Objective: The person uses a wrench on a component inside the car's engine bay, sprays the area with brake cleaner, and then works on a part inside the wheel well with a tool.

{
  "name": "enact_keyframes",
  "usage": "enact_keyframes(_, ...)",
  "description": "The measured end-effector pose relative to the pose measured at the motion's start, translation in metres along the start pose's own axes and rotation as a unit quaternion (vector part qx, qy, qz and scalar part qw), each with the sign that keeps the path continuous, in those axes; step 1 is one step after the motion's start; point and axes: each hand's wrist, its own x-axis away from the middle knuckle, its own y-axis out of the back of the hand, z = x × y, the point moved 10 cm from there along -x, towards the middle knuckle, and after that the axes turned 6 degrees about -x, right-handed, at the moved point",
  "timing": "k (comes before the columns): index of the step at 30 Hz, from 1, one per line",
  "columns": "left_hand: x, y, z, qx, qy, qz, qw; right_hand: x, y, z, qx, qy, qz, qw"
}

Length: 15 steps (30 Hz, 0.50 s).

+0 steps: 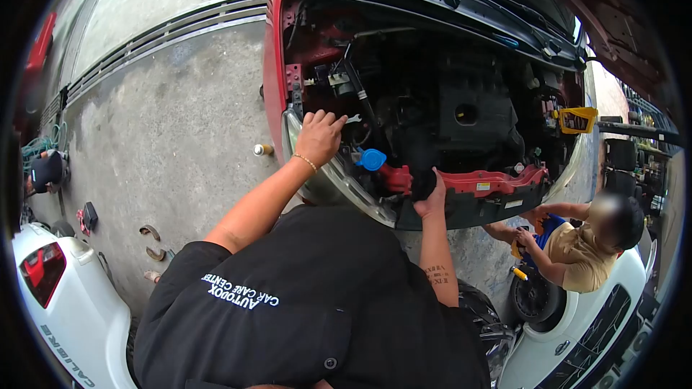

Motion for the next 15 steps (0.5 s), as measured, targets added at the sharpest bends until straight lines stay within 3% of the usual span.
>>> enact_keyframes(15,-0.003,-0.008,0.002,-0.014,0.001,0.021,1.000,0.005,-0.009,0.002,-0.072,0.097,0.001,0.993)
